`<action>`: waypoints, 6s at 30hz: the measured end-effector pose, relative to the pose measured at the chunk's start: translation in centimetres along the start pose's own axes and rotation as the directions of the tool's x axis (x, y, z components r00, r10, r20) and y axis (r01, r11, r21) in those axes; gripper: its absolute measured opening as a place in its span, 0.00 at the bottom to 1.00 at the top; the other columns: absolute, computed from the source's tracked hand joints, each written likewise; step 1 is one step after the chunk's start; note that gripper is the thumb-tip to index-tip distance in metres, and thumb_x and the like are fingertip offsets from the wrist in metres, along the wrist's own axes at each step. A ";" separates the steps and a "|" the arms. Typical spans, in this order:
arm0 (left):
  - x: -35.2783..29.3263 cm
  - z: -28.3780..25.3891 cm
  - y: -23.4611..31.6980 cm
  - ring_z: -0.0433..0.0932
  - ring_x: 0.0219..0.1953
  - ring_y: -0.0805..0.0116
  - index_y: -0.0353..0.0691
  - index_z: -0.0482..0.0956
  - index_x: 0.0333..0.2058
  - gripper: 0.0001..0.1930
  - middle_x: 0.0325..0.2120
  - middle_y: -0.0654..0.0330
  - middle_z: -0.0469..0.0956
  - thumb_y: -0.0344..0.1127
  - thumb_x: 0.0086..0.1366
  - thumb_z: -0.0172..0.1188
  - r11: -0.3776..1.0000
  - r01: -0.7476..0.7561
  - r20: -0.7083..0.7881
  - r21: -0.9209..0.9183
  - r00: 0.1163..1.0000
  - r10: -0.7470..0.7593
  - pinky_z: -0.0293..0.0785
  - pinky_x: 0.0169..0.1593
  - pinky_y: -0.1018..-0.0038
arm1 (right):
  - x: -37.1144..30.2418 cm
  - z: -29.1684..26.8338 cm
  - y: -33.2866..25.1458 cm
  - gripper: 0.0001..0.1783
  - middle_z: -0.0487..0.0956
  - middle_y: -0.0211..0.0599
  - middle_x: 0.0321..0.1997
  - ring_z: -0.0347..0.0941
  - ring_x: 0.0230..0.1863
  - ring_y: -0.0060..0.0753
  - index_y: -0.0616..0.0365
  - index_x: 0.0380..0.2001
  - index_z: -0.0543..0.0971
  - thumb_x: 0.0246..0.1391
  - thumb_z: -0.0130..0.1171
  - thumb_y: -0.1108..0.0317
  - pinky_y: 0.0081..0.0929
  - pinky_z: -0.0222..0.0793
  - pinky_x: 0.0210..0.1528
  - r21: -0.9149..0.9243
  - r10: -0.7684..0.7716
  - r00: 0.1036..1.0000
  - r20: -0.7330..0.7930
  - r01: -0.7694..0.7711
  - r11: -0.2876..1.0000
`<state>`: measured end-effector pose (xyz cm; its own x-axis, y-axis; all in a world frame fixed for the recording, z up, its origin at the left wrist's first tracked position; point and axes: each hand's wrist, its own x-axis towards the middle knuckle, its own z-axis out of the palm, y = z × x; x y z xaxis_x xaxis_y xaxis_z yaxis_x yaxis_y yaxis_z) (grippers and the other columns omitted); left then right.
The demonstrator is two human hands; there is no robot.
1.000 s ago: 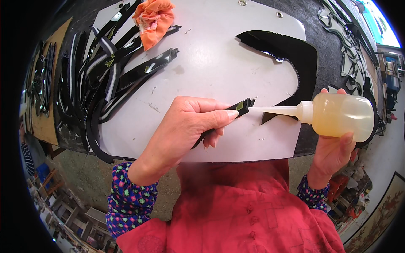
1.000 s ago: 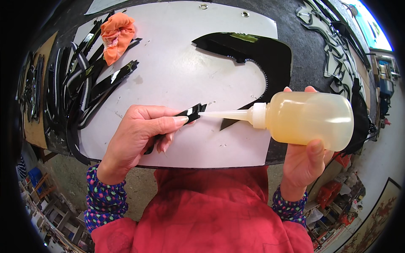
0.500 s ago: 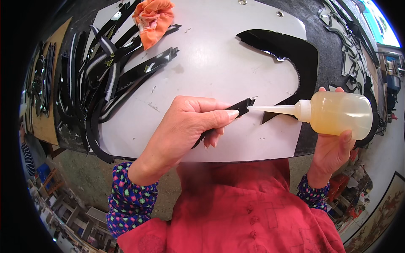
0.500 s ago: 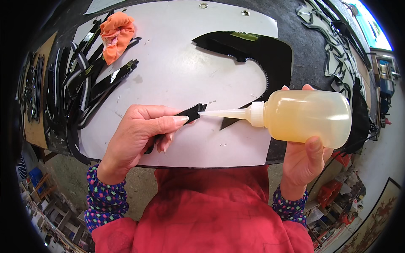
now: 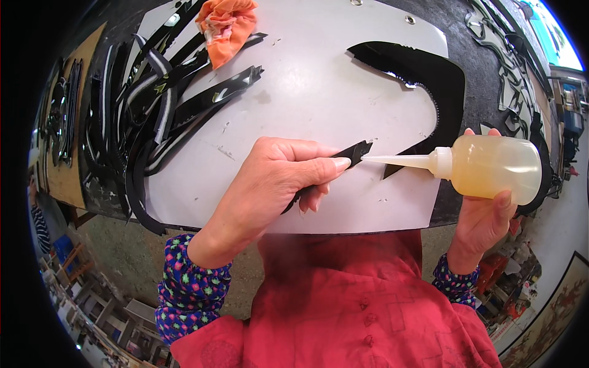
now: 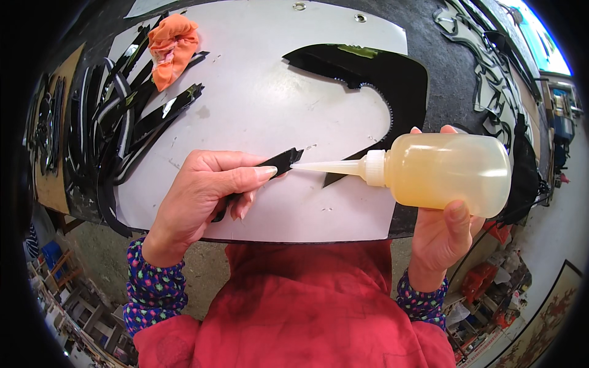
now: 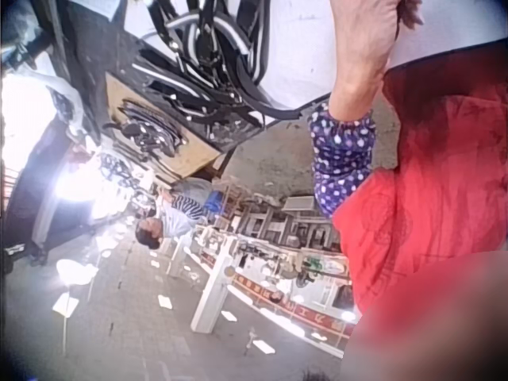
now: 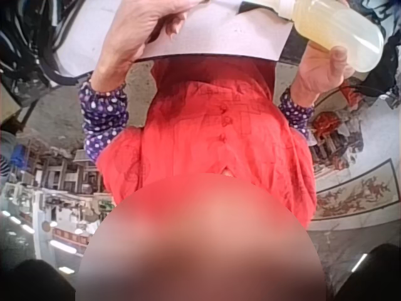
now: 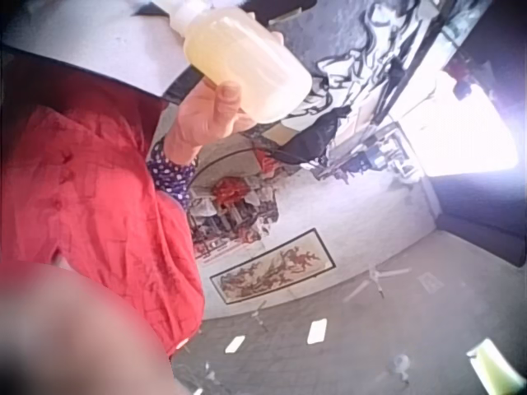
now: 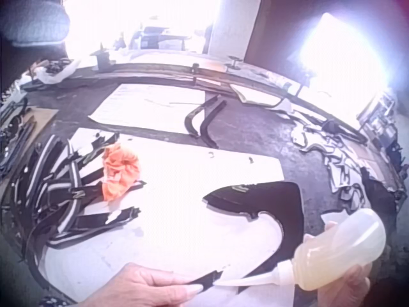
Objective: Apply glue to shoe straps and precisely attach them to the shoe upper component on a workbench.
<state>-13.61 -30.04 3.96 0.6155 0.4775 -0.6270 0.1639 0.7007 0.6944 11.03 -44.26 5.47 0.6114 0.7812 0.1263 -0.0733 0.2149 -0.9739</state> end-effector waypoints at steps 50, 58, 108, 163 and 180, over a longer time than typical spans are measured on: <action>0.1 0.0 -0.1 0.72 0.18 0.81 0.28 0.84 0.43 0.13 0.19 0.66 0.77 0.33 0.67 0.62 0.999 0.003 0.003 -0.035 1.000 -0.003 0.64 0.23 0.85 | 0.0 -0.2 0.1 0.48 0.62 0.60 0.69 0.63 0.67 0.72 0.58 0.71 0.56 0.53 0.69 0.56 0.59 0.67 0.66 0.073 0.038 0.999 -0.036 -0.036 0.997; 0.0 0.1 -0.1 0.71 0.17 0.82 0.27 0.84 0.43 0.13 0.19 0.66 0.76 0.33 0.66 0.63 1.000 0.002 0.002 -0.015 1.000 -0.002 0.65 0.22 0.85 | 0.1 -0.2 0.4 0.47 0.64 0.61 0.69 0.64 0.66 0.71 0.59 0.70 0.57 0.54 0.69 0.57 0.57 0.67 0.67 0.058 0.028 0.999 -0.045 -0.026 0.998; 0.2 -0.1 -0.8 0.71 0.18 0.81 0.27 0.83 0.45 0.14 0.20 0.65 0.77 0.32 0.67 0.63 0.999 -0.001 -0.009 -0.033 1.000 0.001 0.65 0.24 0.84 | -0.8 -1.4 0.5 0.47 0.61 0.60 0.71 0.60 0.69 0.73 0.58 0.71 0.57 0.54 0.69 0.58 0.61 0.62 0.68 0.227 0.157 0.987 -0.029 -0.147 0.963; -2.4 -6.3 3.0 0.78 0.34 0.56 0.34 0.80 0.38 0.07 0.30 0.55 0.79 0.25 0.60 0.66 0.148 -0.054 -0.104 0.987 0.483 0.869 0.74 0.38 0.67 | 6.9 -6.5 3.6 0.42 0.47 0.52 0.78 0.40 0.79 0.55 0.58 0.73 0.51 0.65 0.60 0.58 0.55 0.42 0.78 0.850 0.219 0.957 0.193 -0.274 0.450; -4.1 -2.4 2.8 0.80 0.37 0.68 0.34 0.77 0.41 0.05 0.33 0.58 0.79 0.28 0.70 0.58 0.641 -0.433 -0.123 0.633 0.762 0.636 0.75 0.44 0.75 | 6.7 -6.1 3.7 0.43 0.50 0.52 0.77 0.43 0.78 0.56 0.56 0.73 0.52 0.63 0.62 0.59 0.54 0.42 0.79 0.769 0.224 0.960 0.166 -0.269 0.581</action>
<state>-17.51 -28.79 7.64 0.4782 0.8747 -0.0790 0.3267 -0.0936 0.9405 19.62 -41.82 1.53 0.4397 0.8957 -0.0658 -0.8124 0.3654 -0.4544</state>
